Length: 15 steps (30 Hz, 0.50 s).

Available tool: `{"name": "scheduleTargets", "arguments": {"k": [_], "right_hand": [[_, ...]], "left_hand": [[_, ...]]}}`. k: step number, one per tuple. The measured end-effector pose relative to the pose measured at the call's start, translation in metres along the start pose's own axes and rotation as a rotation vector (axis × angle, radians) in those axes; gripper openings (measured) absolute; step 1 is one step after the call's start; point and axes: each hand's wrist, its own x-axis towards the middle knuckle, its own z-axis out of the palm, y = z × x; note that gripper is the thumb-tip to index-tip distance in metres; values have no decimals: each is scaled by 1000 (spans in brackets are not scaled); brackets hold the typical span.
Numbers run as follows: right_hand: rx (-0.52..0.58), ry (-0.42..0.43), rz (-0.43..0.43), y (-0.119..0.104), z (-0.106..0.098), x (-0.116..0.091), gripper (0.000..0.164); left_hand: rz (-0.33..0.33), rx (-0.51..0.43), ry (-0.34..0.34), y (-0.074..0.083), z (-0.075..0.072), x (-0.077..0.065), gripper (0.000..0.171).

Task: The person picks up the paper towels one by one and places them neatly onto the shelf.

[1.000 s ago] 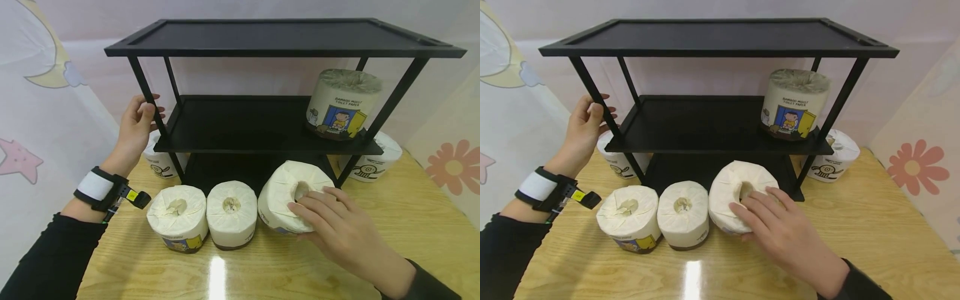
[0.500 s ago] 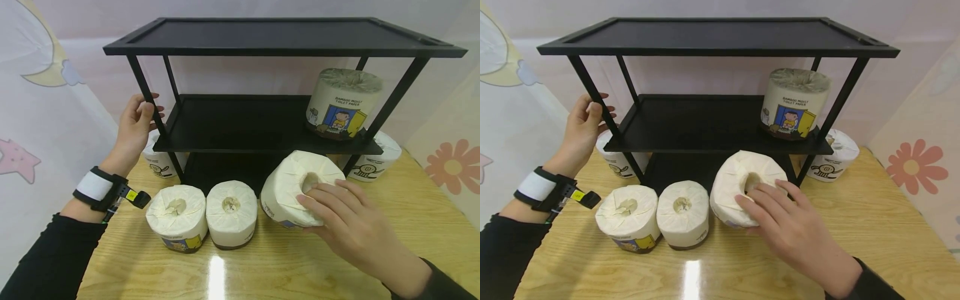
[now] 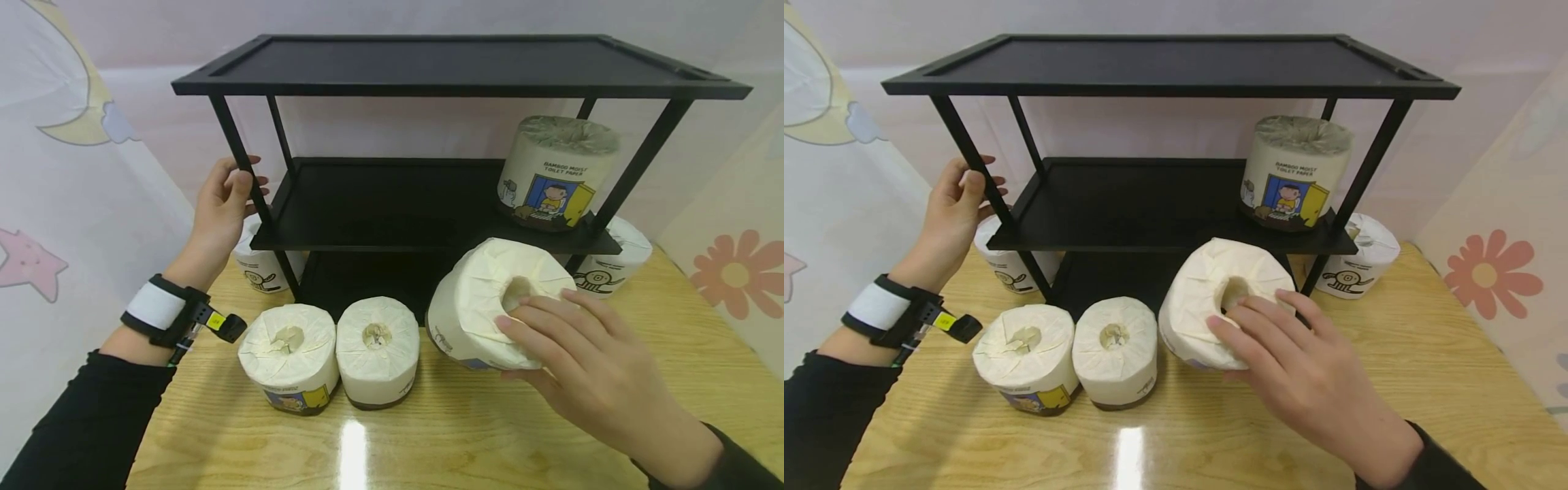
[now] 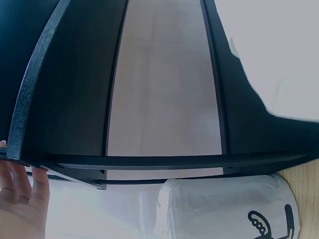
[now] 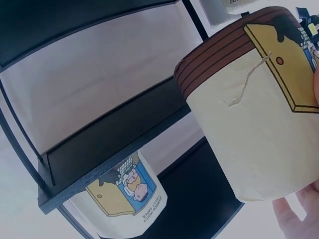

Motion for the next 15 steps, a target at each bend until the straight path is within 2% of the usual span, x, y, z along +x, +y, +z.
{"name": "scheduleTargets", "arguments": {"k": [5, 9, 15], "right_hand": [[-2, 50, 2, 2, 2, 2, 35], [8, 57, 4, 3, 0, 4, 34], [-14, 146, -22, 6, 3, 9, 30]], "left_hand": [[2, 12, -3, 0, -1, 0, 50], [0, 20, -2, 0, -1, 0, 51], [-2, 36, -1, 0, -1, 0, 49]]}}
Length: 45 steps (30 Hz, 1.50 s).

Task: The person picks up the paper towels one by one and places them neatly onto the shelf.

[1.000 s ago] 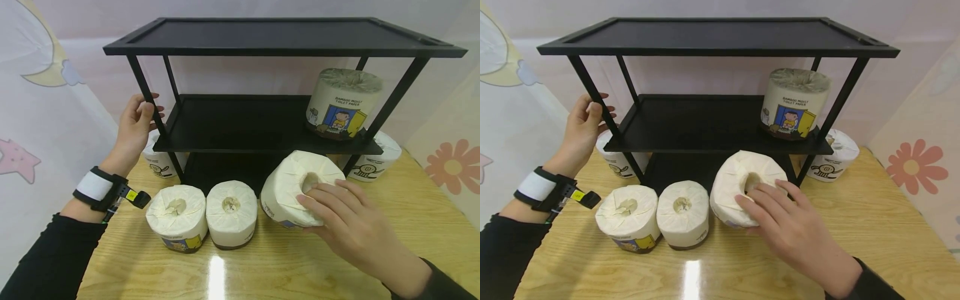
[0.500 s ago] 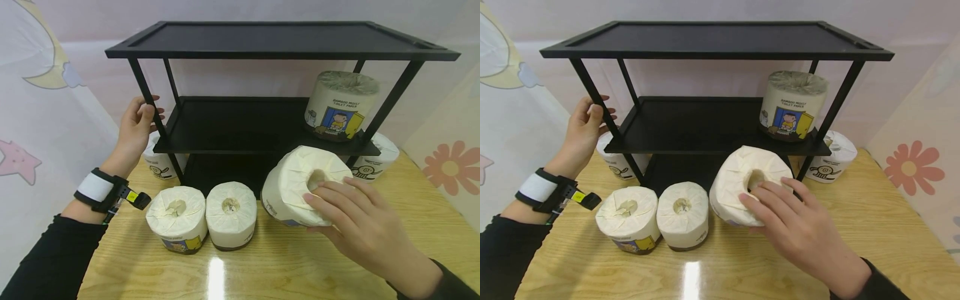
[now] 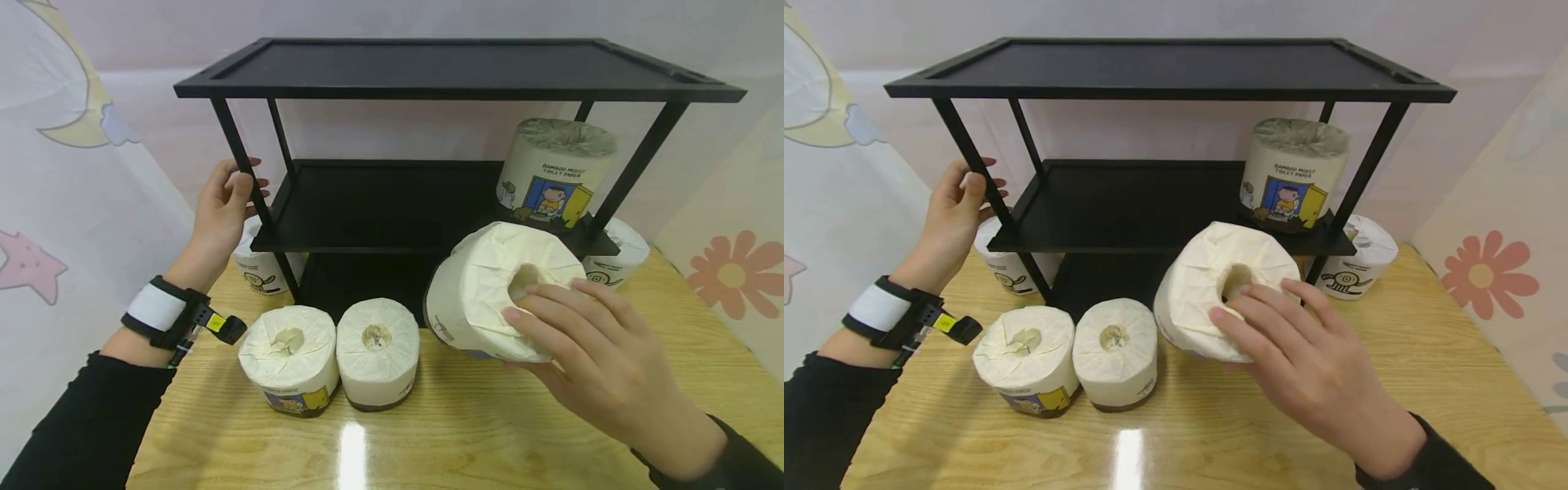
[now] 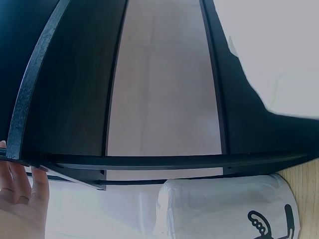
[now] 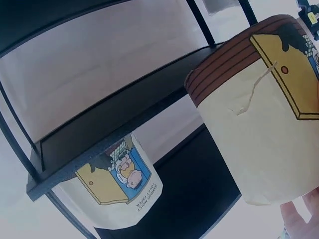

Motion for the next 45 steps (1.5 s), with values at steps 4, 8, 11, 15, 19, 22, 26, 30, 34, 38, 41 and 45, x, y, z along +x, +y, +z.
{"name": "scheduleTargets", "arguments": {"k": [4, 8, 11, 15, 19, 22, 26, 30, 34, 38, 41, 45], "right_hand": [[-16, 49, -7, 4, 2, 3, 29], [-30, 60, -2, 8, 2, 6, 32], [-36, 68, 0, 10, 4, 8, 32], [-52, 96, -12, 16, 8, 7, 23], [-54, 120, -16, 23, 12, 5, 19], [-36, 118, 4, 26, 13, 6, 26], [-21, 101, 26, 28, 13, 12, 32], [-12, 83, 41, 28, 13, 20, 34], [-6, 61, 55, 29, 13, 28, 36], [2, 17, 69, 31, 13, 35, 40], [10, -12, 96, 33, 14, 38, 42], [28, -22, 127, 38, 18, 42, 44]], "left_hand": [[1, 9, -3, -1, 0, -1, 46], [1, 8, 0, 0, 1, 0, 43], [1, 9, 2, 0, 1, -1, 43], [-4, 8, 0, 0, 1, -1, 44], [-5, -1, 1, 0, 1, -1, 45], [0, -10, 4, 1, 0, 0, 47], [4, -27, 4, 1, 0, 0, 49], [0, -29, 2, 1, 1, -1, 47], [0, -37, 3, 0, 2, 0, 47], [4, -61, 7, 0, 4, 0, 49], [2, -56, 7, 0, 4, 0, 50], [8, -20, 13, 0, 3, 0, 49]]}}
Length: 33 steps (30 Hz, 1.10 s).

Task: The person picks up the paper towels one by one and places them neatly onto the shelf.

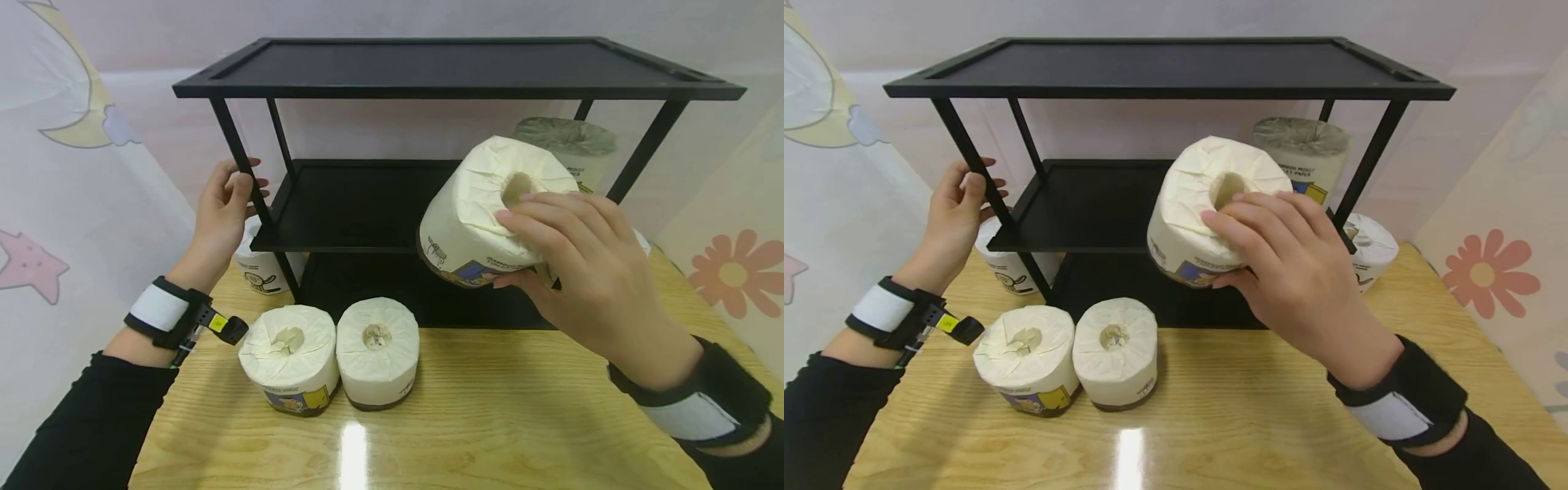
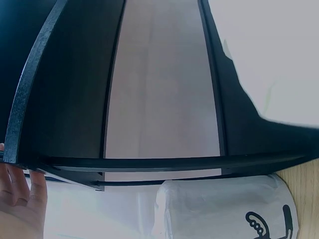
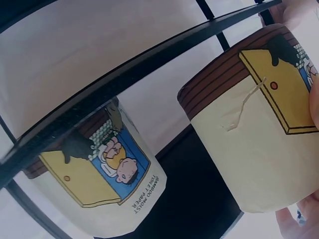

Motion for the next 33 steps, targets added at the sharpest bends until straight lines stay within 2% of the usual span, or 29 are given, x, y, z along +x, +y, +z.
{"name": "scheduleTargets", "arguments": {"k": [5, 10, 13, 20, 26, 33], "right_hand": [[21, -42, -23, 3, 3, 9, 45], [23, -117, -46, 3, 4, 18, 70], [14, -158, -39, 3, 4, 21, 77], [12, -253, -2, 7, 8, 22, 80], [-10, -298, 0, 10, 11, 24, 82], [-25, -333, 59, 8, 15, 28, 84]], "left_hand": [[8, 23, 10, 0, -2, 0, 46], [5, 26, 9, 0, -2, -1, 46], [2, 23, 5, 0, -2, -1, 47], [8, 32, 7, 0, -1, -1, 47], [10, 9, 3, 0, -1, -1, 47], [5, 27, 13, -1, -2, 0, 43]]}}
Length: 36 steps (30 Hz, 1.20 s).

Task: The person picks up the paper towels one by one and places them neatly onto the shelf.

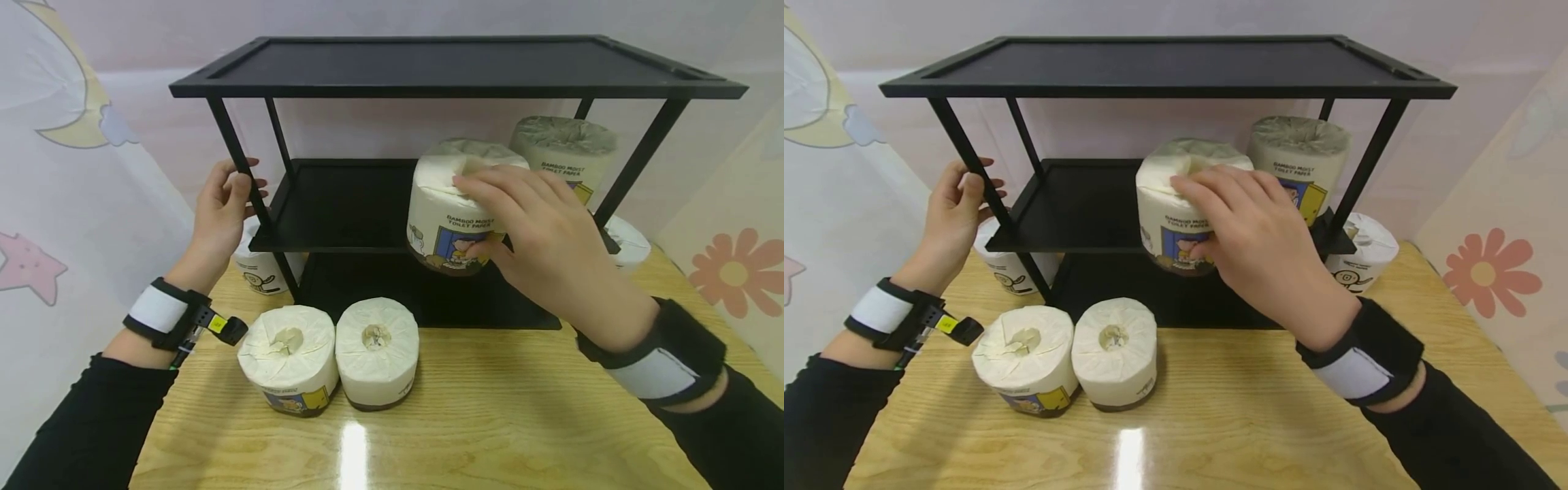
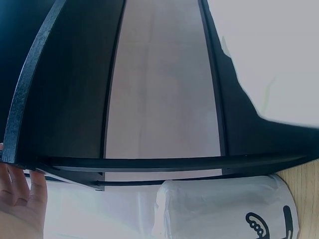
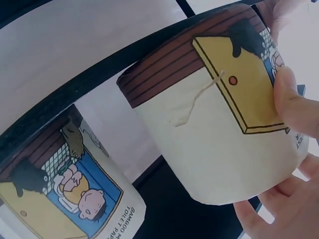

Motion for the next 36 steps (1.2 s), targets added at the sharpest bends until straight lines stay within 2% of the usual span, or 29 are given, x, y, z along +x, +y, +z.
{"name": "scheduleTargets", "arguments": {"k": [8, 19, 36], "right_hand": [[-14, -12, 68, -3, 5, 3, 78], [-78, 84, 208, -8, 10, 3, 74], [-128, 84, 197, 1, 20, 2, 70]], "left_hand": [[7, 8, 2, 0, 0, -1, 44], [4, 4, 4, 2, 1, -2, 44], [23, 0, -1, 1, 4, -2, 49]]}}
